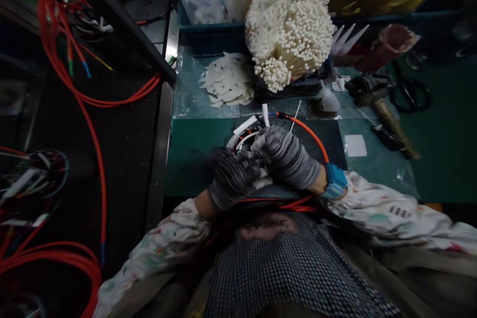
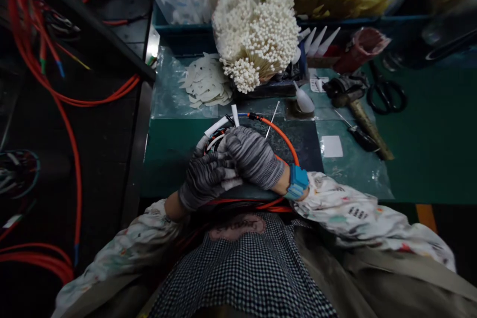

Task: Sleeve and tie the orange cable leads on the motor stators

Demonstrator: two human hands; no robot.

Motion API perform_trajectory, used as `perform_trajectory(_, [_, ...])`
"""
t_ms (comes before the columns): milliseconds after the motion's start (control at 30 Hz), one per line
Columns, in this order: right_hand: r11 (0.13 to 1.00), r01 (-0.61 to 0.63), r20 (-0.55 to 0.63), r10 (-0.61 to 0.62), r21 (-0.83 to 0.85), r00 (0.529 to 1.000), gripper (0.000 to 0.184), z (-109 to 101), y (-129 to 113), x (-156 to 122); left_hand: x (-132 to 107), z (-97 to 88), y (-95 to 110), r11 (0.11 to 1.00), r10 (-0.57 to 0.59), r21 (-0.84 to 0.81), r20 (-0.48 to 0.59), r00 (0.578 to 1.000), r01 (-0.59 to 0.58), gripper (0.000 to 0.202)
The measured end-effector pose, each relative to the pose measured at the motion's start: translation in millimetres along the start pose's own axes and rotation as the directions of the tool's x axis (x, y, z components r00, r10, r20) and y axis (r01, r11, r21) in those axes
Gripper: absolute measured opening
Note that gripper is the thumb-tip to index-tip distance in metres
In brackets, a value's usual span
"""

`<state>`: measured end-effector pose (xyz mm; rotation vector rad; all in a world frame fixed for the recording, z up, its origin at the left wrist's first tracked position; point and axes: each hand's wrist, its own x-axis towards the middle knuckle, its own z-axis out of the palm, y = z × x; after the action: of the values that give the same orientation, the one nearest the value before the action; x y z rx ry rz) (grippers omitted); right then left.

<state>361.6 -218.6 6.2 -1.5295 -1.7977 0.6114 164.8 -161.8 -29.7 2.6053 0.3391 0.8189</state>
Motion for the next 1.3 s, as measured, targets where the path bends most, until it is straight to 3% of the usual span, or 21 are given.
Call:
perform_trajectory(67, [0.999, 0.015, -0.122, -0.021, -0.048, 0.992, 0.029, -12, 5, 4, -2, -5.0, 1, 0.999, 0.013, 0.05, 0.037, 0.999, -0.015, 0.003])
perform_trajectory(167, [0.969, -0.043, -0.208, -0.008, -0.243, 0.978, 0.03, -32, 7, -2, -9, -17.2, 6, 0.962, -0.006, 0.275, 0.043, 0.999, -0.006, 0.025])
perform_trajectory(233, [0.92, -0.059, -0.137, 0.006, -0.388, 0.991, 0.041, -33, 9, -8, -12, -28.5, 9, 0.924, 0.046, 0.375, 0.075, 0.996, -0.071, 0.035])
perform_trajectory(300, [0.891, -0.012, -0.029, -0.001, -0.454, 1.0, 0.05, -25, 16, -8, -10, -41.9, 10, 0.898, 0.121, 0.398, 0.183, 0.976, -0.186, 0.034])
perform_trajectory(433, [0.884, 0.159, 0.133, -0.111, -0.44, 0.985, 0.035, -13, 35, 19, 4, -68.4, 8, 0.855, 0.181, 0.403, 0.359, 0.916, -0.326, 0.022])
perform_trajectory(533, [0.866, 0.426, 0.309, -0.343, -0.262, 0.887, 0.033, -15, 44, 48, 8, -79.1, 6, 0.84, 0.204, 0.42, 0.34, 0.918, -0.342, 0.02])
perform_trajectory(600, [0.822, 0.543, 0.355, -0.462, -0.173, 0.813, 0.032, -18, 46, 61, 1, -80.0, 6, 0.842, 0.205, 0.427, 0.312, 0.928, -0.33, 0.02])
perform_trajectory(667, [0.8, 0.568, 0.329, -0.492, -0.195, 0.806, 0.03, -24, 44, 65, -9, -76.7, 4, 0.847, 0.194, 0.437, 0.273, 0.942, -0.301, 0.021])
perform_trajectory(767, [0.836, 0.395, 0.061, -0.404, -0.381, 0.913, 0.032, -41, 37, 67, -25, -66.1, -1, 0.865, 0.199, 0.427, 0.188, 0.962, -0.262, 0.022])
perform_trajectory(867, [0.859, 0.131, -0.214, -0.267, -0.495, 0.94, 0.029, -61, 29, 80, -32, -52.4, -9, 0.891, 0.178, 0.406, 0.094, 0.98, -0.201, 0.015])
perform_trajectory(967, [0.864, 0.062, -0.22, -0.196, -0.499, 0.956, 0.022, -69, 21, 109, -32, -39.8, -21, 0.907, 0.16, 0.379, 0.095, 0.983, -0.184, 0.016])
perform_trajectory(1100, [0.897, 0.053, -0.226, -0.167, -0.438, 0.96, 0.019, -61, 11, 141, -31, -26.4, -31, 0.921, 0.206, 0.314, 0.11, 0.972, -0.23, 0.027])
perform_trajectory(1200, [0.888, -0.119, -0.293, -0.019, -0.444, 0.956, 0.035, -55, 6, 150, -32, -15.2, -20, 0.94, 0.088, 0.335, -0.04, 0.995, -0.07, 0.029])
perform_trajectory(1300, [0.867, -0.222, -0.332, 0.07, -0.446, 0.941, 0.045, -57, 6, 148, -32, -4.0, -4, 0.926, -0.006, 0.365, -0.23, 0.973, 0.092, 0.028])
